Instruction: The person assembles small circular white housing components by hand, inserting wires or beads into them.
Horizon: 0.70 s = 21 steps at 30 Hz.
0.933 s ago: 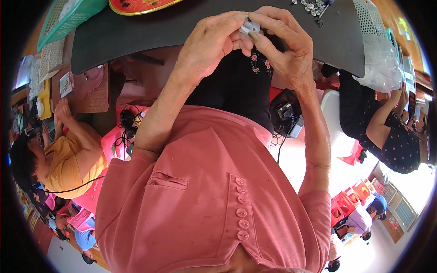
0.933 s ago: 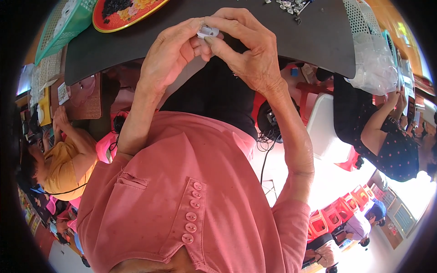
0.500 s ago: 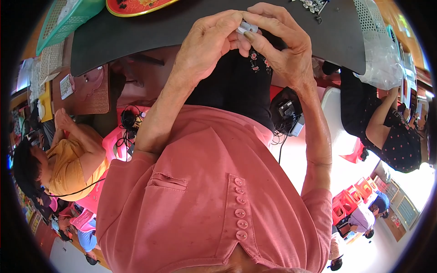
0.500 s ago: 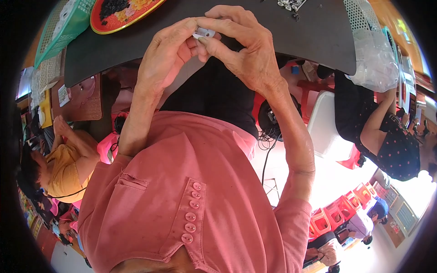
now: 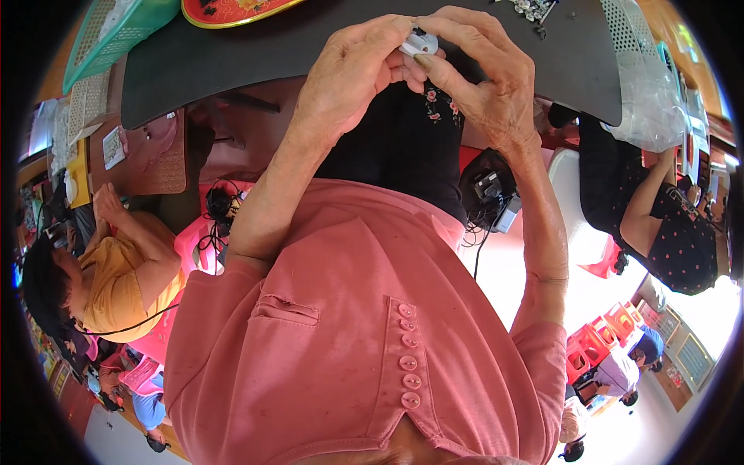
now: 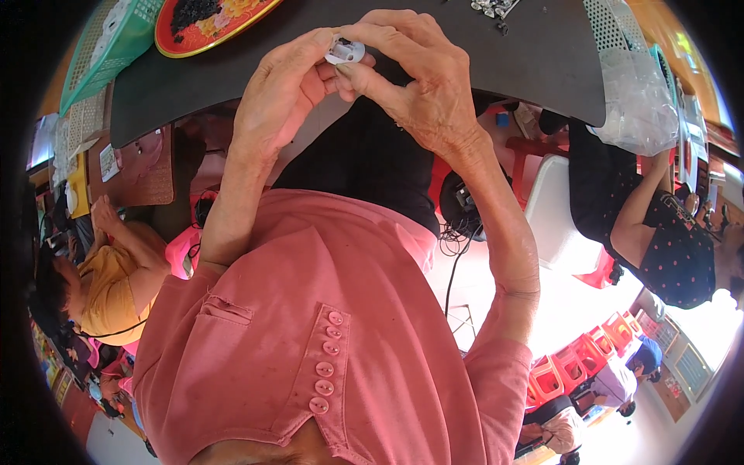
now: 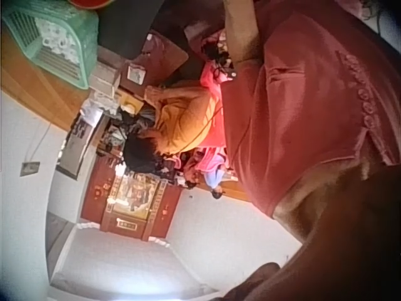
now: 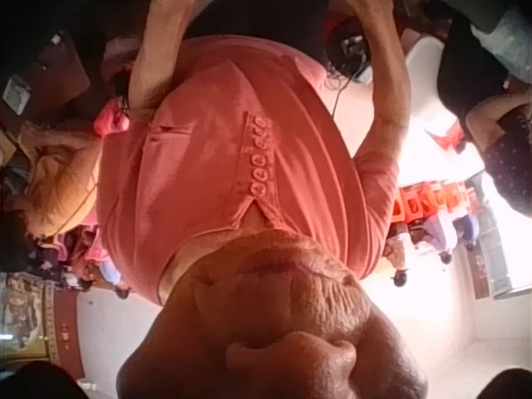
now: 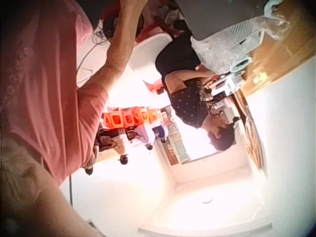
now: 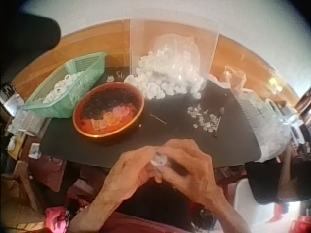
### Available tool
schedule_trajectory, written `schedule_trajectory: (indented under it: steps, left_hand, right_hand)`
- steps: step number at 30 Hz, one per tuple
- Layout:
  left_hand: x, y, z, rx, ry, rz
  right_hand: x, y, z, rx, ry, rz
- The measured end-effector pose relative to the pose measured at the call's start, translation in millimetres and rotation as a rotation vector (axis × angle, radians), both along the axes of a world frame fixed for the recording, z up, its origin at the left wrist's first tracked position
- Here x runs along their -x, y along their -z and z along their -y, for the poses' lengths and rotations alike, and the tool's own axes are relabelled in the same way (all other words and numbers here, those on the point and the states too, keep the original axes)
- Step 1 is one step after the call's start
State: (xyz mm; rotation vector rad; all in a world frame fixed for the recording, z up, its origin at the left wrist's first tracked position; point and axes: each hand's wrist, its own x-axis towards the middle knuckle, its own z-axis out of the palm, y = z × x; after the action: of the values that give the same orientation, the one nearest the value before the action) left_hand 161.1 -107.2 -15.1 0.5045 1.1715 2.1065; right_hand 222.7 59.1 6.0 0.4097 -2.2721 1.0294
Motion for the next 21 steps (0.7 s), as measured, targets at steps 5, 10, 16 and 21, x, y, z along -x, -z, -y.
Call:
schedule_trajectory:
  steps: [5,10,16,21]
  left_hand:
    - [-3,0,-1,-0.013,-0.007,-0.03]
    - [-8,-1,-6,0.043,-0.11,-0.085]
    - [-9,-5,-6,0.125,-0.138,-0.18]
    - [-9,-3,-5,0.163,-0.141,-0.227]
  right_hand:
    - [-1,-1,0,-0.097,0.01,-0.034]
    - [-6,6,-1,-0.072,0.024,-0.05]
    - [-7,6,1,-0.096,0.011,-0.064]
    - [-7,1,4,-0.104,-0.003,0.002]
